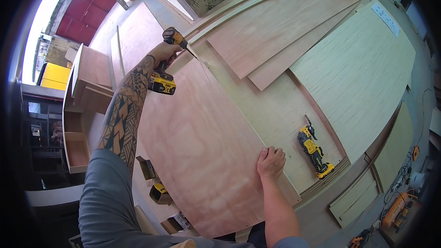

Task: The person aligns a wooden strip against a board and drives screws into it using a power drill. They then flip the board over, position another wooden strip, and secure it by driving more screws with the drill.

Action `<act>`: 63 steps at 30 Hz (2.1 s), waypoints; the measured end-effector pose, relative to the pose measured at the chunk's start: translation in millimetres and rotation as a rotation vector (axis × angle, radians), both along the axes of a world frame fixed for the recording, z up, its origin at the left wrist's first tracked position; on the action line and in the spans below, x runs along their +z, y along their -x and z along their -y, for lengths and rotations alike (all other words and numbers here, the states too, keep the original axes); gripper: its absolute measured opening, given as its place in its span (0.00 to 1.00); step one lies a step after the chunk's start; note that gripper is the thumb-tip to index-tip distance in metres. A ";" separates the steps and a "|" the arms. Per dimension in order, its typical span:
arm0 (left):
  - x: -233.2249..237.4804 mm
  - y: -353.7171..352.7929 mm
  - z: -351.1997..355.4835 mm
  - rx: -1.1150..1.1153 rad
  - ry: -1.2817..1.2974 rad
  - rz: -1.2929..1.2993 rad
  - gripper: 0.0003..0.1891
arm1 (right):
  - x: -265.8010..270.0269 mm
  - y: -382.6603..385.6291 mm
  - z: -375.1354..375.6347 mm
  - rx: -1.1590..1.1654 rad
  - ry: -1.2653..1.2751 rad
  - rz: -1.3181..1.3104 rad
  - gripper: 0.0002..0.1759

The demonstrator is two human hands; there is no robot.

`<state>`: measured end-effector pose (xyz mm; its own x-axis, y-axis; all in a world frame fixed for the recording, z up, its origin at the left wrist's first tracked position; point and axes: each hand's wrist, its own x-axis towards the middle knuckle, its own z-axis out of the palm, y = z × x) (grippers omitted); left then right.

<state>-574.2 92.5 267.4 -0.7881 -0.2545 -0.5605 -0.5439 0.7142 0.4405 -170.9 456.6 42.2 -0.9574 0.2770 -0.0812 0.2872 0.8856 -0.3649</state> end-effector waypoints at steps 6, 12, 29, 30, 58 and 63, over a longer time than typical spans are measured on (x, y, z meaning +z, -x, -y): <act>-4.9 7.1 -3.5 -0.011 0.034 0.075 0.16 | 0.1 0.6 0.1 0.006 0.028 0.018 0.16; -17.7 -2.9 -1.4 0.055 -0.034 0.056 0.18 | 0.8 2.2 0.0 0.023 0.012 0.022 0.16; -30.8 -22.5 -2.4 0.172 -0.106 -0.015 0.14 | 1.3 1.3 2.8 -0.013 0.015 0.015 0.16; -32.0 -22.8 -4.9 0.133 -0.062 -0.020 0.14 | 1.3 2.2 1.3 -0.018 0.013 0.008 0.16; 48.4 -859.8 -34.0 0.549 -0.518 -0.346 0.09 | 111.1 -227.8 94.3 -0.517 1.937 0.394 0.07; 100.8 -844.9 -7.3 0.477 -0.605 -0.542 0.14 | 189.4 -236.9 155.5 -0.307 2.024 0.749 0.04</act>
<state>270.7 99.9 368.2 -0.8678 -0.4034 -0.2903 -0.3322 0.0364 0.9425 66.0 301.0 231.6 -0.5729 -0.5445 -0.6126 0.7991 -0.5373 -0.2697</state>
